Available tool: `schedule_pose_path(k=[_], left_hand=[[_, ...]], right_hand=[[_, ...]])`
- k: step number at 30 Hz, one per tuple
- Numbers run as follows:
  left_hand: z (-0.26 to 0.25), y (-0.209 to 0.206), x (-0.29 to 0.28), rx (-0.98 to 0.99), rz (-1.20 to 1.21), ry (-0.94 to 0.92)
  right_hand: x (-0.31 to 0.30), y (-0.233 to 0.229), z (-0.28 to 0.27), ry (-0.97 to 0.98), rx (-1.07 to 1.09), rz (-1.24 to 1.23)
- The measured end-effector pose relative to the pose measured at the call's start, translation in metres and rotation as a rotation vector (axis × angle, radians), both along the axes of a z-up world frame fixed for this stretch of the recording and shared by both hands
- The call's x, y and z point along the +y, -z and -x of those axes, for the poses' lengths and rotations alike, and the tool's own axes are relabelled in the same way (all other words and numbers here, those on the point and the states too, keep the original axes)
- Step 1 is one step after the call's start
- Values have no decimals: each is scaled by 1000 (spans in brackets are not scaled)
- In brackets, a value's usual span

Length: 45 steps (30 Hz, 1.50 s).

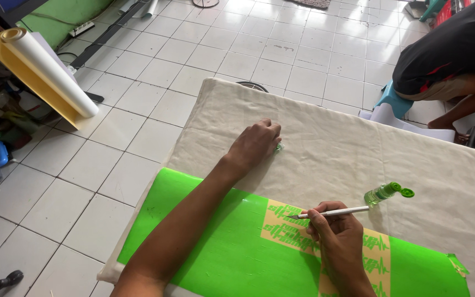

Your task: The person uses a craft knife to carefully cut out a logo design from a sheet of green vinyl material. They meticulously trace the outlines of the text and shapes, removing the excess vinyl to isolate the design.

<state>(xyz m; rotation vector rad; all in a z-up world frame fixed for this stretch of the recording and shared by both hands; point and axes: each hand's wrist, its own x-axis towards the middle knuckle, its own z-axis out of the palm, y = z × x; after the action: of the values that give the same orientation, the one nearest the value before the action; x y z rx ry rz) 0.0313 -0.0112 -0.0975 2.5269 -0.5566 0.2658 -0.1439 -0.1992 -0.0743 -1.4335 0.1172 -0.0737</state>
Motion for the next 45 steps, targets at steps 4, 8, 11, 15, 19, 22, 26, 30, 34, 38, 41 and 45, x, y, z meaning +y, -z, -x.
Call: schedule_pose_path(k=[4, 8, 11, 15, 19, 22, 26, 30, 34, 38, 41, 45], left_hand=[[2, 2, 2, -48, -84, 4], [4, -6, 5, 44, -1, -20], [1, -1, 4, -49, -15, -26], [4, -9, 5, -280, -134, -43], [8, -14, 5, -246, 33, -42], [14, -23, 1, -161, 151, -55], [13, -22, -1, -199, 178, -69], [10, -16, 0, -216, 175, -27], [4, -7, 1, -192, 239, 125], [9, -13, 1, -175, 253, 172], [14, -18, 0, -84, 224, 150], [10, -13, 1, -76, 72, 72]], right_hand=[[0, -1, 1, -7, -16, 10], [1, -1, 2, -4, -5, 36], [0, 0, 2, -2, 2, 19], [0, 1, 2, -11, 7, 32], [1, -2, 3, -12, 0, 53], [1, -1, 3, -12, -1, 60], [1, -2, 3, -5, 15, 109], [-1, 0, 3, -16, 11, 119], [0, -3, 3, -25, -3, 101], [0, -1, 2, -6, 21, 103], [-2, -2, 3, -20, 13, 124], [-3, -2, 2, -40, 13, 143]])
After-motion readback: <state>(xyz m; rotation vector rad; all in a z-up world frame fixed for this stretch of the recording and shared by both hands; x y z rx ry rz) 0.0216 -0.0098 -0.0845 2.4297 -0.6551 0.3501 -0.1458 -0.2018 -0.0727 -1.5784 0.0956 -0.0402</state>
